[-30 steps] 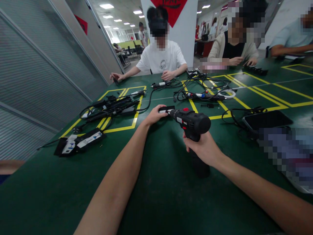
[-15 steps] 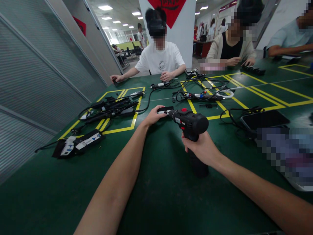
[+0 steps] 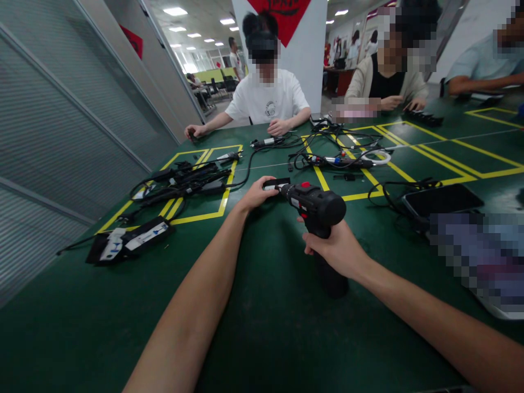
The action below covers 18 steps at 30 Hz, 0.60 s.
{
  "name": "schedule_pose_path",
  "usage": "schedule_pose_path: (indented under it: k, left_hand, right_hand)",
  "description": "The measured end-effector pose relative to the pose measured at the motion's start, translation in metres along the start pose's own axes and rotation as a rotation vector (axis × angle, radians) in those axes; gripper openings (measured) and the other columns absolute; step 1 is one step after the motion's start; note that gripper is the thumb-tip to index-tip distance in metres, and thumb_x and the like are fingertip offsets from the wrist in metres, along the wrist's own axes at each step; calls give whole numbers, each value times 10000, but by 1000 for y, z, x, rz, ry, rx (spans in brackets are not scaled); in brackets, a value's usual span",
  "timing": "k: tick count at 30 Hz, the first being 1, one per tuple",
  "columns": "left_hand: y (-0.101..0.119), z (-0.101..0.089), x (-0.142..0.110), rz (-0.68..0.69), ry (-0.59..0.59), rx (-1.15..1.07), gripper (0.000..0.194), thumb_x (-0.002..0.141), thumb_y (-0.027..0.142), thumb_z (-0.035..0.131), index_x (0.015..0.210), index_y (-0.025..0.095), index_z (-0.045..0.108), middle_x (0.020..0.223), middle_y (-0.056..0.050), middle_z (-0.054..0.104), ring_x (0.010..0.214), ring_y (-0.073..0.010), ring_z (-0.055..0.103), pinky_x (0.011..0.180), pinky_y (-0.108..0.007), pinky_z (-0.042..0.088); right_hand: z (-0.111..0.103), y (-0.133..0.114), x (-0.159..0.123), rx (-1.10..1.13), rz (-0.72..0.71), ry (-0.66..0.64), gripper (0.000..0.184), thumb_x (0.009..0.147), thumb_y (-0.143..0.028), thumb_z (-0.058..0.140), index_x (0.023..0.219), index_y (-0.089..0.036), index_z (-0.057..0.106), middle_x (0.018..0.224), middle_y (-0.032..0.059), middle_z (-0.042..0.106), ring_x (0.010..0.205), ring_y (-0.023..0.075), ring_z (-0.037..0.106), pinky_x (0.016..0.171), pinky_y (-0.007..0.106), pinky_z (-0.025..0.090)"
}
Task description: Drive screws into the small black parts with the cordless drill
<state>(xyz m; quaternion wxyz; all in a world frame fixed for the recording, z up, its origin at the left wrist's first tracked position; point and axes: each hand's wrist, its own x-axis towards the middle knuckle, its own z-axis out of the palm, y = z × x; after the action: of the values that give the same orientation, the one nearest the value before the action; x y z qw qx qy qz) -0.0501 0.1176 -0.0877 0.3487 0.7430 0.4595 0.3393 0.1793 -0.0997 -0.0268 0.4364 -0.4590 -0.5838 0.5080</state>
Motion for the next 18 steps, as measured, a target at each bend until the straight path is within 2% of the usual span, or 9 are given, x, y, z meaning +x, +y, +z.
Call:
schedule_pose_path:
  k: [2,8,18]
  left_hand:
    - [-1,1,0,-1,6,-5,627,663,413,701,1225,179,549,1175,-63,615,1048,-227,579,956,-353,447]
    - [-3,1,2,-4,8,-14,633,655,416,709,1222,180,554,1151,-64,623,1005,-220,590,931,-354,459]
    - [-3,-1,1,19,0,1,628,672,427,710,1225,173,555,1156,-67,616,1012,-222,587,928,-349,454]
  right_hand:
    - [-1,1,0,-5,-3,-16,318,793,-210,633,1100,-169,559,730,4,614,638,164,624,607,316,498]
    - [-3,5,1,-44,-29,0,276,785,-220,644,1050,-189,575,870,29,620,663,153,582,583,303,465]
    - [-2,1,1,-39,-26,-19,248,787,-199,624,1030,-183,573,800,9,589,638,149,562,566,297,445]
